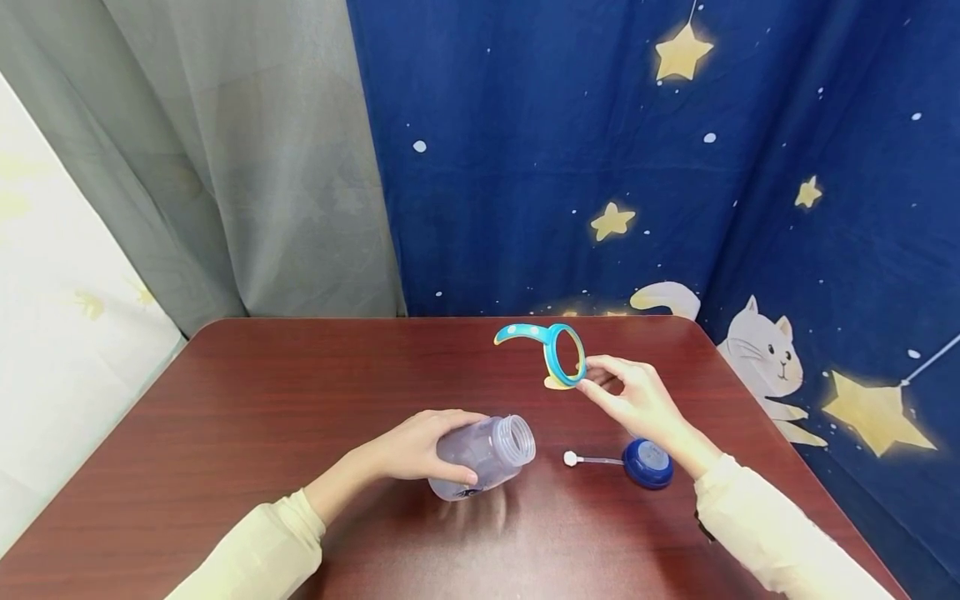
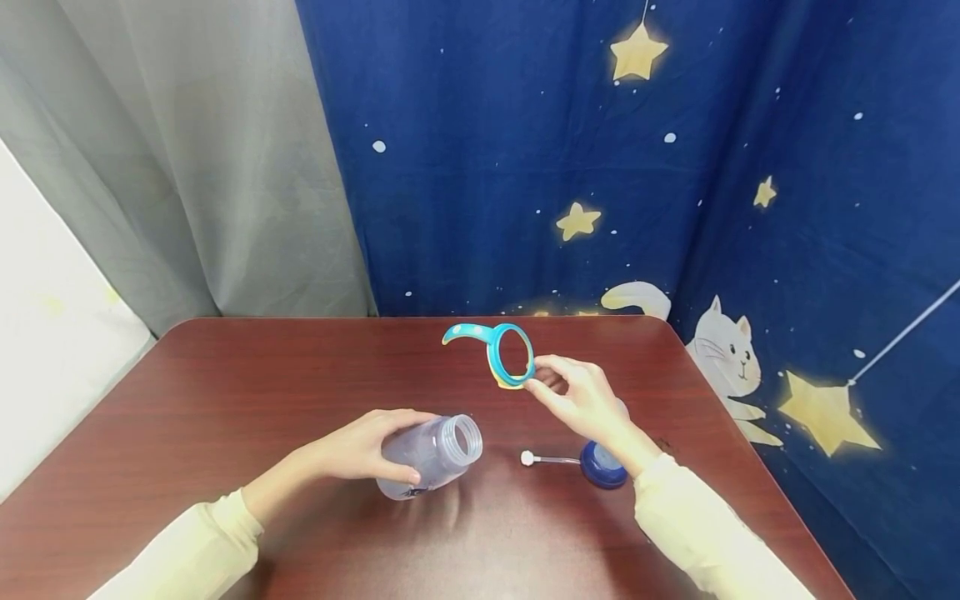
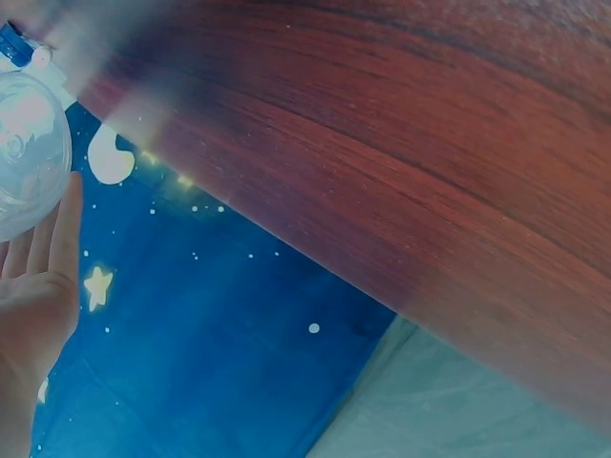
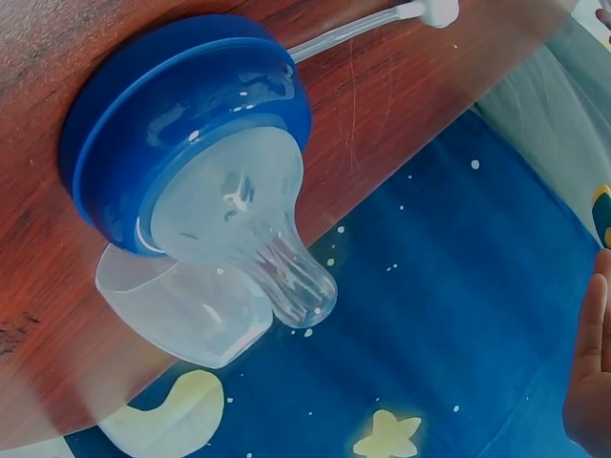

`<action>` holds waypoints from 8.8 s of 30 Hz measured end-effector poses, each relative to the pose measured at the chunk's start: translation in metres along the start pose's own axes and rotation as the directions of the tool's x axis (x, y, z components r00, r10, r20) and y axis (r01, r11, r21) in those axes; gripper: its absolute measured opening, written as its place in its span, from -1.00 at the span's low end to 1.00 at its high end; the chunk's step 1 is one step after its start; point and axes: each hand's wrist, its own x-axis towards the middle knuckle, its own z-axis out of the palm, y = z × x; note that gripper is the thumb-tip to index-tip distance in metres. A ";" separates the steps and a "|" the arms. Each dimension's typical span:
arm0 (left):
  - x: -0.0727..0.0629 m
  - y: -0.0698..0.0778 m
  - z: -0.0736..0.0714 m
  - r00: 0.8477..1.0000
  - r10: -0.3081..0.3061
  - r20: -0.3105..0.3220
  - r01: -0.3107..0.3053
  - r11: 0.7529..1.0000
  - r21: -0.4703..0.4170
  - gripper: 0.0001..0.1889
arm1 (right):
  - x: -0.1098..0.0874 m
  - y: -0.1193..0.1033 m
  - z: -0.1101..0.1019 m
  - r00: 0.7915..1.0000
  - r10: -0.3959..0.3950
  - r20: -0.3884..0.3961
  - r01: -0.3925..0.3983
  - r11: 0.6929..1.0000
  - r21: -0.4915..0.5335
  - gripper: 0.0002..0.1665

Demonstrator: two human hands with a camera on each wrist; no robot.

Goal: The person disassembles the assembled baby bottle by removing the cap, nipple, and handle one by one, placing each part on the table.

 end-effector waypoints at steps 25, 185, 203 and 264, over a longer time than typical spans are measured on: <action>0.000 0.002 -0.001 1.000 0.017 -0.011 -0.017 1.000 0.010 -0.29 | 0.001 0.001 0.000 0.998 0.065 -0.007 -0.065 0.998 -0.021 -0.75; 0.001 0.000 0.004 0.998 0.057 -0.001 -0.057 0.998 0.001 -0.30 | 0.012 0.068 0.073 0.602 0.776 0.185 -0.792 0.611 0.016 -0.71; 0.002 -0.002 0.005 0.997 0.074 -0.002 -0.074 0.997 0.012 -0.30 | 0.012 0.069 0.070 0.631 0.753 0.189 -0.765 0.644 -0.014 -0.67; 0.002 -0.001 0.008 0.994 0.098 -0.050 -0.101 0.992 -0.073 -0.30 | 0.012 0.024 0.020 0.810 0.586 0.024 -0.562 0.788 -0.253 -0.58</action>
